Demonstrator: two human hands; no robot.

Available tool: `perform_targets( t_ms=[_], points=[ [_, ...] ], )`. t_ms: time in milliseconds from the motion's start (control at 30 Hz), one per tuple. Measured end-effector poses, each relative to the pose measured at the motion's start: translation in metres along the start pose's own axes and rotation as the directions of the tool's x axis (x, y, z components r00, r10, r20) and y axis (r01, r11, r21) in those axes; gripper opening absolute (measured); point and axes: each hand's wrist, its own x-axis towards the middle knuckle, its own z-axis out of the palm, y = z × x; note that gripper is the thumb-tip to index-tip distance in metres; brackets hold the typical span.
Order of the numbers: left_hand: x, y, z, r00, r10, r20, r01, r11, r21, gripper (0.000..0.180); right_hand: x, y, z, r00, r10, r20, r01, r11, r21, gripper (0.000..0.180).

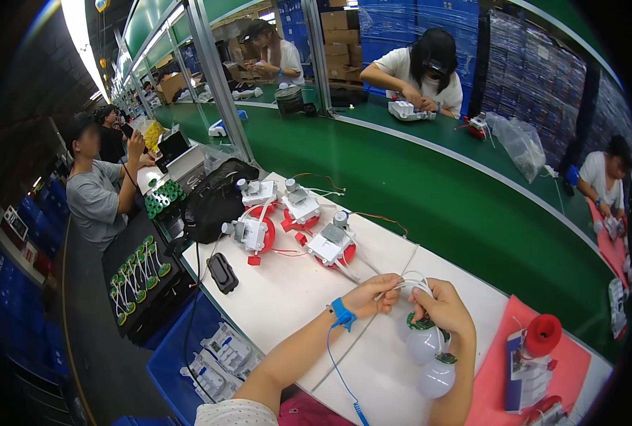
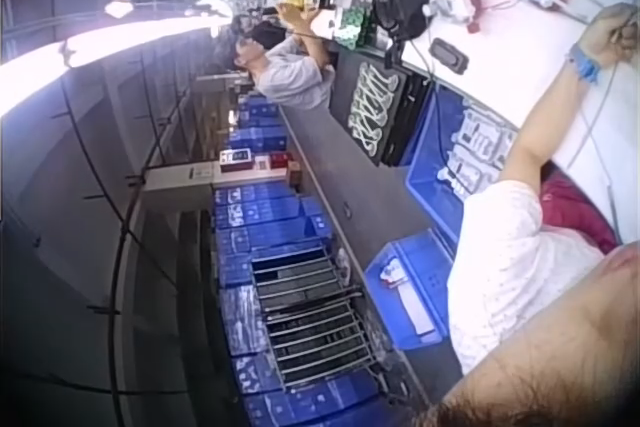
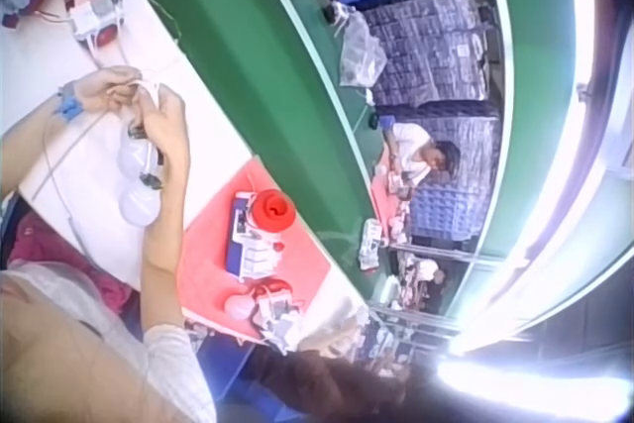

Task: Assembling LED light fixtures and connecting wiring on an assembly line.

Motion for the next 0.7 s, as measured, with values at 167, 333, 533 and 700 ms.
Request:
perform_targets(
  t_ms=[167,333,533,700],
  points=[
    [0.001,-0.002,-0.005,0.999,0.031,0.018,-0.031,0.999,0.032,0.013,-0.001,-0.004,0.0,1.0,-0.008,0.007,0.008,1.0,-0.005,0.015],
    [-0.005,0.005,-0.005,1.0,0.028,-0.004,-0.028,0.999,0.044,0.015,0.003,-0.005,0.006,0.998,-0.039,0.05,0.04,0.999,-0.03,0.016],
    [0.001,0.013,-0.015,1.0,-0.026,-0.008,0.028,0.978,0.205,0.022,0.006,0.002,0.003,0.991,-0.007,0.135,0.001,0.999,0.048,0.019],
    [-0.003,0.011,-0.013,0.999,-0.003,-0.046,0.015,0.969,0.245,0.019,0.004,0.005,0.004,0.985,-0.01,0.172,-0.001,0.998,0.061,0.018]
  ],
)
